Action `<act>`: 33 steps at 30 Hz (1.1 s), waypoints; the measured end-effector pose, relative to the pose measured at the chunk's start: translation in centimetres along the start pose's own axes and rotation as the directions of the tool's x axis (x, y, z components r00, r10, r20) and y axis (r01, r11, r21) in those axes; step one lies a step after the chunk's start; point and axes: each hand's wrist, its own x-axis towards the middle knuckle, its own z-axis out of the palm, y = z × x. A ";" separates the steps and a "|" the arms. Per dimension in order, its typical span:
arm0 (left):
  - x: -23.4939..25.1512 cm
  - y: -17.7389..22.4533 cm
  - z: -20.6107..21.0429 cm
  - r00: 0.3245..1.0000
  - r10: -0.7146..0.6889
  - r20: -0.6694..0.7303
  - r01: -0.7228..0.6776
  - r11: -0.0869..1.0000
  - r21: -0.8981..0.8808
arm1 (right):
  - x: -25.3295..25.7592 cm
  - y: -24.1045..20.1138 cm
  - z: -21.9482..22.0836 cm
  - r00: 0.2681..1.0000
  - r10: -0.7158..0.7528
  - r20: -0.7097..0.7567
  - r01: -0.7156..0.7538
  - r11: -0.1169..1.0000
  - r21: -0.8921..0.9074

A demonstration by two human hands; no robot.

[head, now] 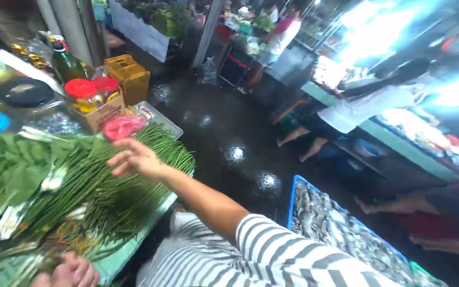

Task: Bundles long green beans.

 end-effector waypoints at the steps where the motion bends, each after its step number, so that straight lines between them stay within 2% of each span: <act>1: 0.6 0.0 1.2 1.000 0.009 -0.004 -0.009 1.000 0.028 | -0.5 -0.8 -1.6 0.999 -0.052 0.001 0.052 0.999 -0.011; 4: 1.9 0.0 5.7 0.995 0.013 -0.100 -0.003 0.995 0.103 | -1.6 -2.2 -4.9 0.988 -0.144 -0.051 0.132 0.973 -0.188; 5: 2.3 -0.5 6.5 0.992 -0.004 -0.122 0.019 0.992 0.122 | -1.8 -1.9 -5.8 0.987 -0.159 -0.008 0.152 0.957 -0.247; 7: 3.7 -1.6 7.6 0.990 -0.032 -0.137 0.054 0.986 0.155 | -1.6 -1.1 -7.1 0.963 -0.192 0.189 0.244 0.922 -0.302; 9: 5.5 -2.3 8.9 0.992 -0.069 -0.103 0.090 0.974 0.206 | -1.4 -2.3 -7.5 0.881 -0.207 0.427 0.359 0.878 -0.316; 12: 7.5 -3.1 11.6 0.993 -0.120 -0.024 0.121 0.935 0.335 | -1.9 -4.4 -6.5 0.685 -0.221 0.694 0.515 0.821 -0.247; 14: 8.4 -3.0 13.1 0.993 -0.116 0.006 0.101 0.887 0.451 | -1.7 -5.2 -5.8 0.595 -0.173 0.785 0.581 0.767 -0.272; 16: 9.0 -2.8 13.9 0.991 -0.122 0.059 0.076 0.860 0.505 | -1.3 -4.8 -6.2 0.561 -0.075 0.825 0.603 0.720 -0.344; 18: 9.4 -3.2 13.9 0.981 -0.129 0.144 0.061 0.914 0.402 | -1.3 -3.9 -7.8 0.573 -0.022 0.819 0.557 0.744 -0.369; 21: 10.0 -4.3 13.1 0.978 -0.139 0.159 0.123 0.987 0.106 | -1.7 -2.8 -10.5 0.626 -0.037 0.779 0.474 0.811 -0.343; 23: 10.2 -4.5 12.8 0.990 -0.111 0.091 0.113 0.993 -0.023 | -2.6 -1.9 -11.5 0.667 -0.116 0.736 0.476 0.826 -0.302; 25: 10.4 -4.5 13.0 0.990 -0.123 -0.064 0.116 0.989 -0.096 | -3.7 -0.7 -11.9 0.678 -0.228 0.699 0.518 0.823 -0.234; 27: 10.7 -4.6 13.5 0.959 -0.183 -0.219 0.159 0.980 -0.119 | -5.1 0.9 -12.1 0.657 -0.300 0.691 0.543 0.825 -0.158; 29: 11.2 -4.9 13.9 0.900 -0.251 -0.358 0.235 0.968 -0.088 | -6.9 2.8 -12.2 0.646 -0.327 0.690 0.512 0.856 -0.074; 31: 11.3 -5.2 13.9 0.852 -0.298 -0.430 0.322 0.947 -0.018 | -8.6 3.7 -12.3 0.658 -0.353 0.665 0.477 0.879 -0.005; 33: 11.2 -5.0 13.6 0.833 -0.341 -0.435 0.413 0.908 0.079 | -9.0 3.6 -12.7 0.664 -0.383 0.642 0.471 0.881 0.039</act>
